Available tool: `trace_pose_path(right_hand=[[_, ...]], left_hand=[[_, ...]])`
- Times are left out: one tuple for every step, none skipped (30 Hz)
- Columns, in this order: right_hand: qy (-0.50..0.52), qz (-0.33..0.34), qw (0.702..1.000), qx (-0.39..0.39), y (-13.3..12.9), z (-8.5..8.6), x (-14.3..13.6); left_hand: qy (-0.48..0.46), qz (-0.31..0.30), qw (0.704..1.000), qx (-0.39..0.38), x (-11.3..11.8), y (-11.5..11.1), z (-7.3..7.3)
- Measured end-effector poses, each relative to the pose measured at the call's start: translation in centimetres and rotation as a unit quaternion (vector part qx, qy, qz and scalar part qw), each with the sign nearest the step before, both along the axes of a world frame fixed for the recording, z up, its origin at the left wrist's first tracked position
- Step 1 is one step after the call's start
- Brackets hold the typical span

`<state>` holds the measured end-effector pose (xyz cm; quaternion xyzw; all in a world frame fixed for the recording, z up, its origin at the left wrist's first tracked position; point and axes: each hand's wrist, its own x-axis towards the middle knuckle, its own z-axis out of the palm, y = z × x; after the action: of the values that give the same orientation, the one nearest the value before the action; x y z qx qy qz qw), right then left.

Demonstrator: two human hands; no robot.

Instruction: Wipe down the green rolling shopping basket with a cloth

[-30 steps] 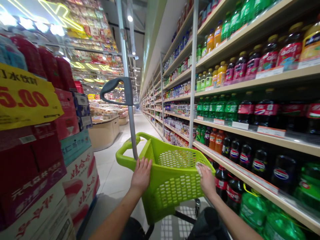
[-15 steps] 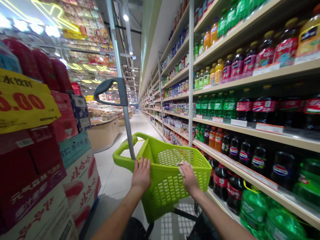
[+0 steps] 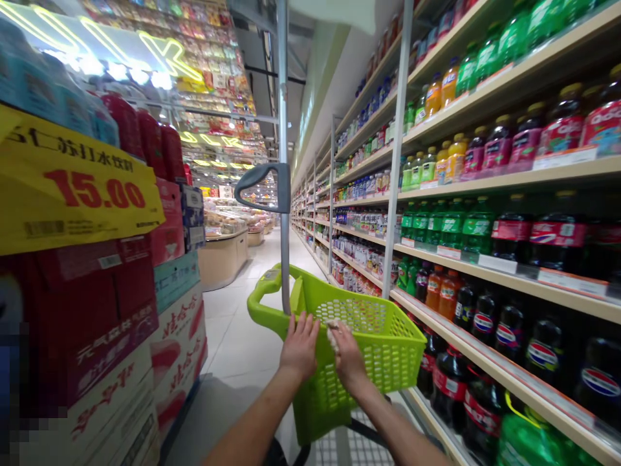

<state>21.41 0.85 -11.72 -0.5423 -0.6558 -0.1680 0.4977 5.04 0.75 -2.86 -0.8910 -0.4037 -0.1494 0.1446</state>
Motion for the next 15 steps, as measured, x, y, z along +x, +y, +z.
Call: trace_pose_path(right_hand=[[0.000, 0.019, 1.000, 0.002, 0.5, 0.4, -1.3], [0.001, 0.031, 1.000, 0.003, 0.8, 0.7, -1.8], [0.006, 0.033, 0.999, 0.004, 0.9, 0.8, -1.6], [0.017, 0.026, 1.000, 0.004, 1.0, 0.9, -0.9], [0.034, 0.010, 0.999, 0.002, 1.0, 1.0, 0.1], [0.054, -0.009, 0.999, -0.002, 1.0, 1.1, 1.0], [0.073, -0.026, 0.997, -0.008, 1.1, 1.3, 1.6], [0.085, -0.031, 0.996, -0.016, 1.3, 1.7, 1.6], [0.089, -0.024, 0.995, -0.025, 1.5, 2.2, 0.9], [0.086, -0.004, 0.996, -0.032, 1.7, 2.8, -0.4], [0.077, 0.024, 0.996, -0.037, 1.9, 3.5, -2.2], [0.067, 0.055, 0.995, -0.039, 2.1, 4.1, -4.3], [0.059, 0.081, 0.994, -0.039, 2.2, 4.6, -6.3], [0.052, 0.104, 0.993, -0.038, 2.2, 5.1, -8.0], [0.044, 0.122, 0.991, -0.036, 2.0, 5.6, -9.4]], left_hand=[[-0.002, -0.018, 1.000, 0.004, -0.3, 0.1, 0.1], [-0.007, -0.036, 0.999, 0.015, -0.9, 0.2, 0.2], [-0.021, -0.046, 0.998, 0.035, -1.6, 0.4, 0.4], [-0.044, -0.042, 0.996, 0.060, -2.4, 0.6, 0.7], [-0.076, -0.020, 0.993, 0.089, -3.4, 0.9, 1.0], [-0.114, 0.021, 0.987, 0.114, -4.3, 1.2, 1.4], [-0.147, 0.067, 0.979, 0.128, -5.1, 1.5, 1.7], [-0.169, 0.105, 0.972, 0.129, -5.9, 1.7, 2.0], [-0.178, 0.127, 0.968, 0.120, -6.4, 1.9, 2.3], [-0.176, 0.134, 0.970, 0.104, -6.8, 2.1, 2.6], [-0.168, 0.131, 0.973, 0.087, -7.1, 2.2, 2.7], [-0.161, 0.123, 0.977, 0.072, -7.2, 2.2, 2.9], [-0.157, 0.118, 0.979, 0.060, -7.2, 2.2, 2.9], [-0.158, 0.118, 0.979, 0.050, -7.2, 2.1, 3.0], [-0.161, 0.120, 0.979, 0.041, -7.1, 2.1, 2.9]])
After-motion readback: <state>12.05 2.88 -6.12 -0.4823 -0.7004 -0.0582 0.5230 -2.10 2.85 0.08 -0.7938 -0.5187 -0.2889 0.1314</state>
